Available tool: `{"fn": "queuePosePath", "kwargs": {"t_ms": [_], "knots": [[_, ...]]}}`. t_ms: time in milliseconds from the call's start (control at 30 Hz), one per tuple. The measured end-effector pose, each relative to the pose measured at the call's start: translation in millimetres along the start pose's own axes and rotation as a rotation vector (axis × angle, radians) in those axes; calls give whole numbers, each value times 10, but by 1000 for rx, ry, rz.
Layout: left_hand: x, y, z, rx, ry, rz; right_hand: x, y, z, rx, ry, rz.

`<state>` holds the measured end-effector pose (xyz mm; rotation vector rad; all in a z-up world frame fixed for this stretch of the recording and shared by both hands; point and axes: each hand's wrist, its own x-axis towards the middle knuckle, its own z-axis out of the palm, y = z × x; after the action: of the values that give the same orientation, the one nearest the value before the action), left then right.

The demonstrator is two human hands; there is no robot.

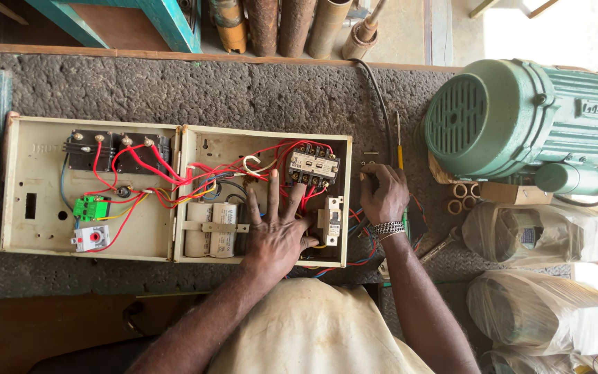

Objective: The person works inside an open electrical control box, connecting and adjusting wires to a contactor and other components. They use a screwdriver to tighten terminal screws and reposition capacitors within the enclosure.

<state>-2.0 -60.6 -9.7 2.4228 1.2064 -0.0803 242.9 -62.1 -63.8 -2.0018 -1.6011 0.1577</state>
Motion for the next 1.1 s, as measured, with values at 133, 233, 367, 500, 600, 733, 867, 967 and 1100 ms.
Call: {"fn": "queuePosePath", "kwargs": {"t_ms": [133,233,367,500,600,733,867,967,1100], "knots": [[29,-21,-57,55,-80,17,-8,-12,6,10,20,-13],[61,-18,11,201,-19,86,-18,-1,14,14,19,-9],[138,-114,216,423,-12,163,-28,26,32,10,20,-12],[48,-410,336,242,305,349,-32,37,40,3,20,-32],[12,-449,333,177,252,328,-38,46,51,-6,19,-19],[41,-292,237,288,115,273,-39,90,68,0,14,-32],[106,-125,138,368,-20,206,-43,79,72,0,26,-41],[118,-128,105,227,69,232,-47,72,67,-2,28,-41],[136,-146,80,174,33,234,-57,127,102,32,25,-23]]}}
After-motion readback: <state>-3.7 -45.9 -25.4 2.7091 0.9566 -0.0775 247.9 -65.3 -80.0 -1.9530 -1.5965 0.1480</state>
